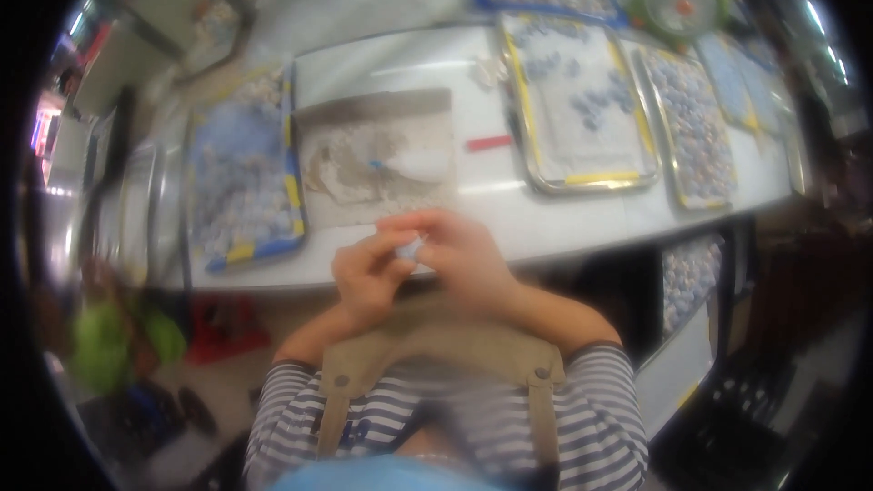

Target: The person applies adhesive to small craft figurines using a squeeze bottle, presses the parts together by hand, and places the items onto a tray.

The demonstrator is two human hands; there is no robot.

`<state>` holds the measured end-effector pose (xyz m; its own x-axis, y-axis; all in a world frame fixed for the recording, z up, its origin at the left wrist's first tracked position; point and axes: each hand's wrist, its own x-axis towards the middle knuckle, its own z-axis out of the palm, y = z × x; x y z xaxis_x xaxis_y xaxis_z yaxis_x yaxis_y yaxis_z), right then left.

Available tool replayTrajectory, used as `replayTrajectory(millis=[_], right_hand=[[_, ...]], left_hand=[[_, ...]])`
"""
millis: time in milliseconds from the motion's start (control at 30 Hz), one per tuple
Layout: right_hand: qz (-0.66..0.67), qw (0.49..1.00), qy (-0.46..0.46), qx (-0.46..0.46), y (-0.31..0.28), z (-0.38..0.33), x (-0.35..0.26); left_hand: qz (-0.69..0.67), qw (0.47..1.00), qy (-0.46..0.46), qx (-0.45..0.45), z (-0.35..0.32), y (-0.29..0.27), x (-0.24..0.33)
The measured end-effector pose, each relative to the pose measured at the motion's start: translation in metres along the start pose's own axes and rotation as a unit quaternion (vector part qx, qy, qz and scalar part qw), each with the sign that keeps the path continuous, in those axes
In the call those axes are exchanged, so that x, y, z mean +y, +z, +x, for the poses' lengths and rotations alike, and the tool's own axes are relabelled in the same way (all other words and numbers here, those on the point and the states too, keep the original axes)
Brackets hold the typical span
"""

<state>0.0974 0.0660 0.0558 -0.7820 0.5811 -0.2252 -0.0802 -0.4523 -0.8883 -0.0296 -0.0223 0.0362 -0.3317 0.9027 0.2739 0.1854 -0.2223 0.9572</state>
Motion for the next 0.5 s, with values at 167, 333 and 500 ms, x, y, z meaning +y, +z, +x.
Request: replayTrajectory(millis=[167,333,500], right_hand=[[0.002,0.999,-0.024,-0.023,0.007,0.007,0.013],[-0.015,0.999,0.0,-0.045,0.005,0.012,0.019],[0.004,0.998,-0.005,-0.065,-0.018,0.007,0.01]], left_hand=[[0.008,0.998,-0.06,-0.013,-0.001,-0.012,0.005],[0.088,0.986,-0.102,0.1,0.002,-0.048,0.001],[0.387,0.885,-0.145,0.215,0.027,-0.139,-0.006]])
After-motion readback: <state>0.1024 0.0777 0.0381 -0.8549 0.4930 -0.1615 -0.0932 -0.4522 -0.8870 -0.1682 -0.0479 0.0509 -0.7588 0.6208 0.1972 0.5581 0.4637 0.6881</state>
